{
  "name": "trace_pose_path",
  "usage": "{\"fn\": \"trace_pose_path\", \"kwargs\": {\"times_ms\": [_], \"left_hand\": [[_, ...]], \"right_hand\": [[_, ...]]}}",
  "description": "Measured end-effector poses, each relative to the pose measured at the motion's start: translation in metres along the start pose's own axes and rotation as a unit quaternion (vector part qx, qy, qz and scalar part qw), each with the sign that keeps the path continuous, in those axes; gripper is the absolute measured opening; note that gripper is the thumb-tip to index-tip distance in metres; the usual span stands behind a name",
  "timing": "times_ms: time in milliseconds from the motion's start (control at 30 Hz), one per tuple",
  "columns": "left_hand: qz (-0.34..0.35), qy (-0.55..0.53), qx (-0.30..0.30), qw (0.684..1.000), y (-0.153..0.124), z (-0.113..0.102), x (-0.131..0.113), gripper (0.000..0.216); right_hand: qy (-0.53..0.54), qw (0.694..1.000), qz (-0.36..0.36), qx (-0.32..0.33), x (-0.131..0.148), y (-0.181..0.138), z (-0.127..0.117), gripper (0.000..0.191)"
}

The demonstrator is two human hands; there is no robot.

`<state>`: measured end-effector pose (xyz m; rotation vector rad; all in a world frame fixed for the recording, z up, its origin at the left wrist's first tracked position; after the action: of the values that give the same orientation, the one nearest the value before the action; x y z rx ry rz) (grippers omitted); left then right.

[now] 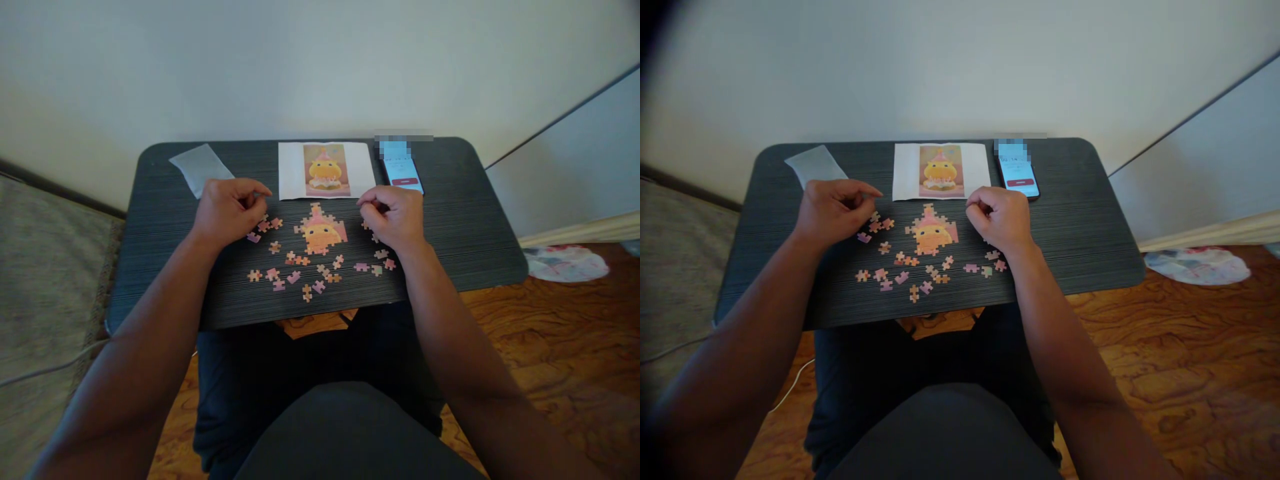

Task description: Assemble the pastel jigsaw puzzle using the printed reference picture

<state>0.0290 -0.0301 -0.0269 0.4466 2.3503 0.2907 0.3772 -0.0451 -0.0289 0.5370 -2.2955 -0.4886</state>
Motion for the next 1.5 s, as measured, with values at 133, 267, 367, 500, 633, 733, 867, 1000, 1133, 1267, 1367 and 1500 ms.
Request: {"fn": "trace_pose_path", "kwargs": {"times_ms": [133, 267, 367, 500, 633, 733, 867, 1000, 1133, 1267, 1367, 1500], "left_hand": [[-0.002, -0.001, -0.009, 1.0, 0.0, -0.001, -0.001, 0.022], [0.02, 0.01, -0.004, 1.0, 0.001, 0.001, -0.001, 0.021], [0.037, 0.003, -0.014, 0.999, 0.001, 0.002, -0.001, 0.019], [0.04, -0.006, -0.028, 0.999, 0.0, 0.004, -0.001, 0.018], [0.056, -0.001, -0.048, 0.997, 0.0, 0.006, -0.002, 0.02], [0.058, 0.002, -0.042, 0.997, 0.0, 0.007, -0.002, 0.02], [0.053, 0.012, -0.029, 0.998, 0.0, 0.008, -0.003, 0.02], [0.052, 0.014, -0.032, 0.998, 0.0, 0.008, -0.007, 0.021], [0.041, 0.015, -0.022, 0.999, -0.001, 0.008, -0.009, 0.022], [0.049, 0.014, -0.024, 0.998, -0.001, 0.008, -0.01, 0.021], [0.055, 0.013, -0.021, 0.998, 0.0, 0.008, -0.009, 0.021], [0.066, -0.002, -0.026, 0.997, 0.0, 0.008, -0.01, 0.02]], "right_hand": [[0.023, 0.999, -0.01, 0.021, 0.004, -0.001, -0.002, 0.018], [0.074, 0.993, -0.038, 0.084, 0.016, -0.002, -0.003, 0.014], [0.115, 0.984, -0.051, 0.126, 0.027, -0.003, -0.003, 0.013], [0.147, 0.959, -0.086, 0.225, 0.044, -0.007, -0.002, 0.014], [0.106, 0.92, -0.104, 0.363, 0.063, -0.016, 0.002, 0.014], [0.036, 0.902, -0.107, 0.416, 0.075, -0.021, 0.006, 0.015], [-0.02, 0.895, -0.097, 0.434, 0.084, -0.023, 0.011, 0.019], [-0.039, 0.892, -0.068, 0.446, 0.09, -0.025, 0.012, 0.013], [-0.035, 0.892, -0.039, 0.449, 0.096, -0.027, 0.01, 0.012], [-0.015, 0.895, -0.039, 0.445, 0.1, -0.029, 0.008, 0.006], [0.009, 0.902, -0.028, 0.431, 0.098, -0.029, 0.008, 0.002], [0.104, 0.914, 0.038, 0.389, 0.091, -0.033, 0.006, 0.008]]}}
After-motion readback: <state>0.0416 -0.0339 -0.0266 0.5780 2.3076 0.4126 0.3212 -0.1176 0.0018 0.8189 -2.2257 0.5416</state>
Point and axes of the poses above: each hand's wrist, its own y-axis towards the middle knuckle, its own z-axis out of the palm, x = y × z, the point moved 3 cm from there along y, towards the middle knuckle, and after that the axes turned 2 degrees about x, right-handed, at the moved point
